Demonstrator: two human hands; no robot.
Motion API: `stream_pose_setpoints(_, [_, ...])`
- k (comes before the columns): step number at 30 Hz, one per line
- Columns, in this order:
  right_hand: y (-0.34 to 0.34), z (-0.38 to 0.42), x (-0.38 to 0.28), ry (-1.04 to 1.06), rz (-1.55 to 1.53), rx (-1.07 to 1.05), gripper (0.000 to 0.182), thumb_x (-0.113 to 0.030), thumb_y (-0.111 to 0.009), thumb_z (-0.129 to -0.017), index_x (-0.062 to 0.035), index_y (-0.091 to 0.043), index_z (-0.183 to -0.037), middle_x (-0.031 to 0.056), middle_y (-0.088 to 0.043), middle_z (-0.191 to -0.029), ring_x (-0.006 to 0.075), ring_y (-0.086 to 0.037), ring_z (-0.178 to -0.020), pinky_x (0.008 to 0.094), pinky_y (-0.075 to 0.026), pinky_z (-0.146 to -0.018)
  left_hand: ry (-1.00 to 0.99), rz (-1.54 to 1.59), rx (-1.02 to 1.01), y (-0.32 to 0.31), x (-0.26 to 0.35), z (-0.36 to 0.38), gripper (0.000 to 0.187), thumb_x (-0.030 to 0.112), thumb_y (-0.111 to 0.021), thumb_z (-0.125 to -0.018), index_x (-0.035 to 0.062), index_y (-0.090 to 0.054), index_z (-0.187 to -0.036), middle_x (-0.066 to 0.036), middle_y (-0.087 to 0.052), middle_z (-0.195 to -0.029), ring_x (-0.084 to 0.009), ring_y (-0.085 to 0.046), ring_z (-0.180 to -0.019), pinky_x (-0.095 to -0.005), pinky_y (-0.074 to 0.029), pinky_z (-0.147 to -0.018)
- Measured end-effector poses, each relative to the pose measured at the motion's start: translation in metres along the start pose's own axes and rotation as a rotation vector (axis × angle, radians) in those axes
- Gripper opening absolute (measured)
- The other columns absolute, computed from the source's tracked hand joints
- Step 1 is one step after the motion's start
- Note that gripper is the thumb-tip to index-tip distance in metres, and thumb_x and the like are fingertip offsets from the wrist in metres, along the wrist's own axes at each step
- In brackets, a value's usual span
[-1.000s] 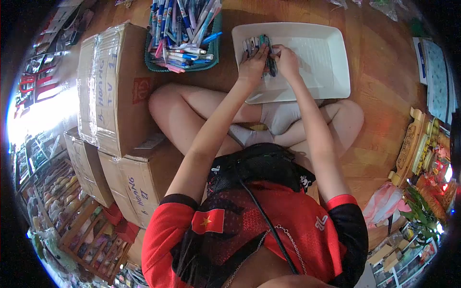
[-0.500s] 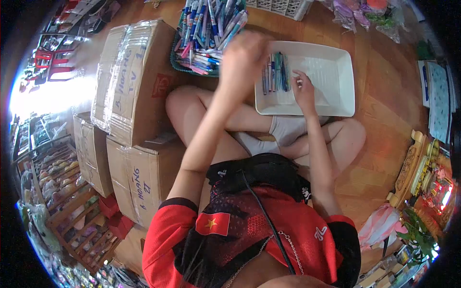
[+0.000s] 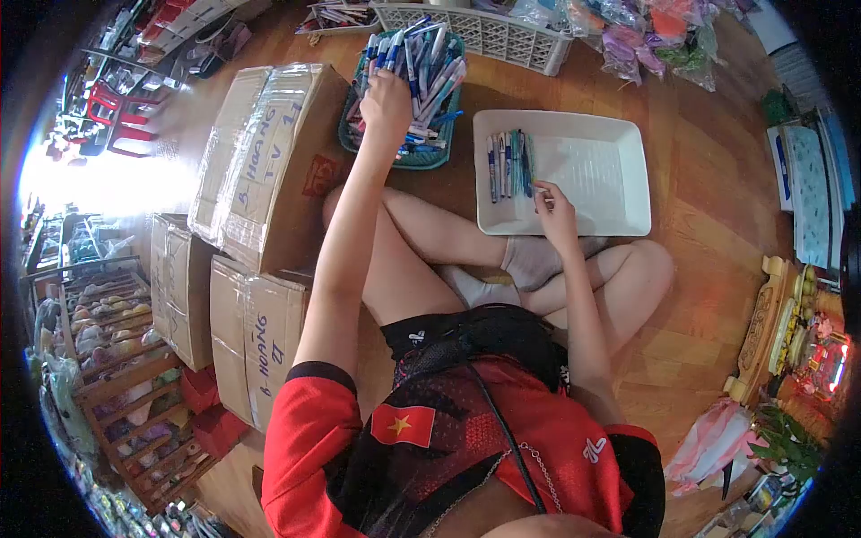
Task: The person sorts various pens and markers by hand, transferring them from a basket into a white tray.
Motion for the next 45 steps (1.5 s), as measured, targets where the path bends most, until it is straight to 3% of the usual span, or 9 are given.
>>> stream_pose_setpoints(7, [-0.001,0.004,-0.002,0.023,-0.017,-0.011,0.022,-0.01,-0.054,-0.085,-0.0052,-0.059,-0.106,0.0144,-0.064,-0.085,0.0203,-0.061,-0.069,0.0311,-0.05,-0.065,-0.086,-0.276,0.19,-0.002,0.009,0.002,0.039,0.028,-0.051,-0.083,-0.004,-0.05,-0.104,-0.017,-0.058,-0.099,-0.031,-0.061,-0.085,-0.0378,-0.052,-0.07])
stream_pose_setpoints(13, [-0.006,0.009,0.001,-0.009,-0.031,-0.032,0.021,-0.012,-0.055,-0.086,-0.0057,-0.059,-0.106,0.0135,-0.063,-0.083,0.0195,-0.061,-0.068,0.031,-0.049,-0.064,-0.172,-0.455,0.047,-0.017,0.012,-0.007,0.035,0.026,-0.046,-0.085,-0.0022,-0.051,-0.106,-0.017,-0.056,-0.102,-0.0318,-0.059,-0.092,-0.04,-0.049,-0.077])
stream_pose_setpoints(29, [-0.008,0.005,-0.004,0.015,-0.089,-0.032,0.02,-0.011,-0.054,-0.087,-0.0051,-0.059,-0.105,0.0114,-0.063,-0.081,0.0165,-0.06,-0.067,0.029,-0.048,-0.064,-0.243,-0.148,0.224,0.041,0.007,0.02,0.024,0.019,-0.044,-0.085,-0.0021,-0.055,-0.087,-0.018,-0.059,-0.087,-0.0318,-0.06,-0.08,-0.0415,-0.049,-0.068])
stream_pose_setpoints(34, [-0.009,0.004,-0.016,0.014,-0.082,-0.046,0.021,-0.012,-0.053,-0.089,-0.0062,-0.059,-0.108,0.0051,-0.061,-0.08,0.0102,-0.056,-0.065,0.024,-0.047,-0.062,-0.188,0.119,0.079,0.053,-0.01,0.031,0.022,0.016,-0.044,-0.088,-0.0049,-0.051,-0.086,-0.023,-0.056,-0.087,-0.0373,-0.058,-0.081,-0.0434,-0.049,-0.069])
stream_pose_setpoints(37, [-0.007,0.005,-0.042,0.012,-0.208,-0.038,0.02,-0.012,-0.052,-0.09,-0.0053,-0.059,-0.107,0.0063,-0.062,-0.083,0.0099,-0.058,-0.069,0.0248,-0.047,-0.063,-0.525,0.241,0.089,0.068,0.015,0.067,0.015,0.008,-0.039,-0.089,-0.0032,-0.048,-0.091,-0.023,-0.055,-0.093,-0.0377,-0.057,-0.084,-0.0439,-0.048,-0.069])
stream_pose_setpoints(38, [-0.006,0.005,-0.054,0.01,-0.265,-0.035,0.02,-0.011,-0.051,-0.09,-0.0046,-0.059,-0.106,0.0071,-0.062,-0.084,0.0098,-0.058,-0.072,0.0254,-0.048,-0.064,-0.481,0.474,0.058,0.07,0.018,0.078,0.013,0.003,-0.037,-0.09,-0.002,-0.046,-0.097,-0.022,-0.053,-0.098,-0.0387,-0.054,-0.085,-0.0443,-0.045,-0.069])
stream_pose_setpoints(41, [-0.009,0.003,-0.091,0.035,-0.499,-0.077,0.021,-0.012,-0.051,-0.091,-0.0027,-0.059,-0.108,0.004,-0.062,-0.089,0.0078,-0.057,-0.075,0.0238,-0.047,-0.066,-0.206,0.972,-0.252,0.054,0.038,0.109,0.024,0.02,-0.037,-0.095,-0.0007,-0.049,-0.094,-0.014,-0.051,-0.079,-0.0235,-0.05,-0.073,-0.0367,-0.04,-0.064])
stream_pose_setpoints(44, [-0.006,0.0,-0.125,0.064,-0.687,-0.097,0.024,-0.017,-0.054,-0.09,-0.002,-0.059,-0.108,0.0024,-0.062,-0.09,0.0069,-0.055,-0.075,0.0234,-0.046,-0.067,-0.111,1.216,-0.613,0.012,0.079,0.151,0.031,0.026,-0.035,-0.097,-0.0006,-0.05,-0.092,-0.004,-0.046,-0.076,-0.0154,-0.043,-0.074,-0.0315,-0.039,-0.07])
stream_pose_setpoints(45, [-0.006,0.0,-0.123,0.071,-0.642,-0.072,0.025,-0.019,-0.055,-0.09,-0.0018,-0.06,-0.107,0.0023,-0.062,-0.088,0.0071,-0.055,-0.074,0.0234,-0.046,-0.066,-0.219,1.313,-0.537,0.02,0.099,0.162,0.031,0.027,-0.036,-0.097,-0.0009,-0.049,-0.092,-0.007,-0.047,-0.077,-0.0157,-0.043,-0.074,-0.0328,-0.039,-0.07])
Point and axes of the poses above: each hand's wrist, its own z-axis away from the middle knuckle, its own y-axis out of the back of the hand, x = y × z, the point moved 10 cm from there along -z, towards the middle knuckle
